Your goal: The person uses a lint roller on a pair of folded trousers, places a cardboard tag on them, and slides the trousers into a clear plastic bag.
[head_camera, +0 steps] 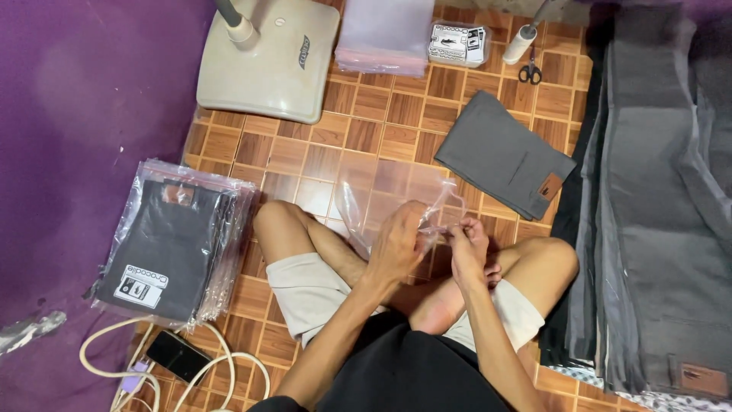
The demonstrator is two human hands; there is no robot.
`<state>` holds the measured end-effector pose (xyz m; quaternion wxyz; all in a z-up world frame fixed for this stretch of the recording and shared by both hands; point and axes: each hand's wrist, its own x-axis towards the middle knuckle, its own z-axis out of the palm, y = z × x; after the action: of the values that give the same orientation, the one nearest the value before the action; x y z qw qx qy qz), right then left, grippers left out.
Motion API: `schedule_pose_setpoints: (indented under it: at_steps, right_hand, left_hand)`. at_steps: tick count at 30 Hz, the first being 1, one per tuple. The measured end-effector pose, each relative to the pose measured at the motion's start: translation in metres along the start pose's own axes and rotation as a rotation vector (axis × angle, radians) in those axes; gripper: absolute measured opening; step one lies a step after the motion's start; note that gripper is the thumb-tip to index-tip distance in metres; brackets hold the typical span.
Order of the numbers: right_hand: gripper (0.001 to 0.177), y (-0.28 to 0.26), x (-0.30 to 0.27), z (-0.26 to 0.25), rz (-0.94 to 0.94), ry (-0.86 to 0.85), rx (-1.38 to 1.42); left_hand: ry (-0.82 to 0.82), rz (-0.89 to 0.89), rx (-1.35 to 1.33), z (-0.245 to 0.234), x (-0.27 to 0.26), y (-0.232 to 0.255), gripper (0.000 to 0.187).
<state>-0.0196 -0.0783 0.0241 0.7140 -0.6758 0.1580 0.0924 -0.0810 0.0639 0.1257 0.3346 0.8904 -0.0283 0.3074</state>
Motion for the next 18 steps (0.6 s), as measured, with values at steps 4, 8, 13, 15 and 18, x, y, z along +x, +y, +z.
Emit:
schedule_pose_setpoints:
  at_steps: [4,8,13,15,18]
  right_hand:
    - [0.020,0.068,0.029,-0.022,0.073,0.036,-0.052]
    - [0.034,0.119,0.065,-0.019,0.098,0.025,-1.201]
    - [0.025,0.070,0.078,0.022,0.102,-0.108,-0.471]
    - [0.019,0.053,0.082,0.031,0.107,-0.186,0.075]
    - [0.040,0.089,0.123,0.031,0.204,-0.145,0.029]
  left_hand:
    - [-0.111,0.188,0.097,0.011,0.013,0.008,0.020]
    - [-0.073,0.463,0.208,0.014,0.034,0.029,0.009]
    - [-0.115,0.403,0.310,-0.006,0.054,0.014,0.008]
    - [-0.057,0.210,0.496,-0.014,0.057,-0.015,0.013]
    - [-0.412,-0.154,0.638,-0.023,0.051,-0.061,0.044]
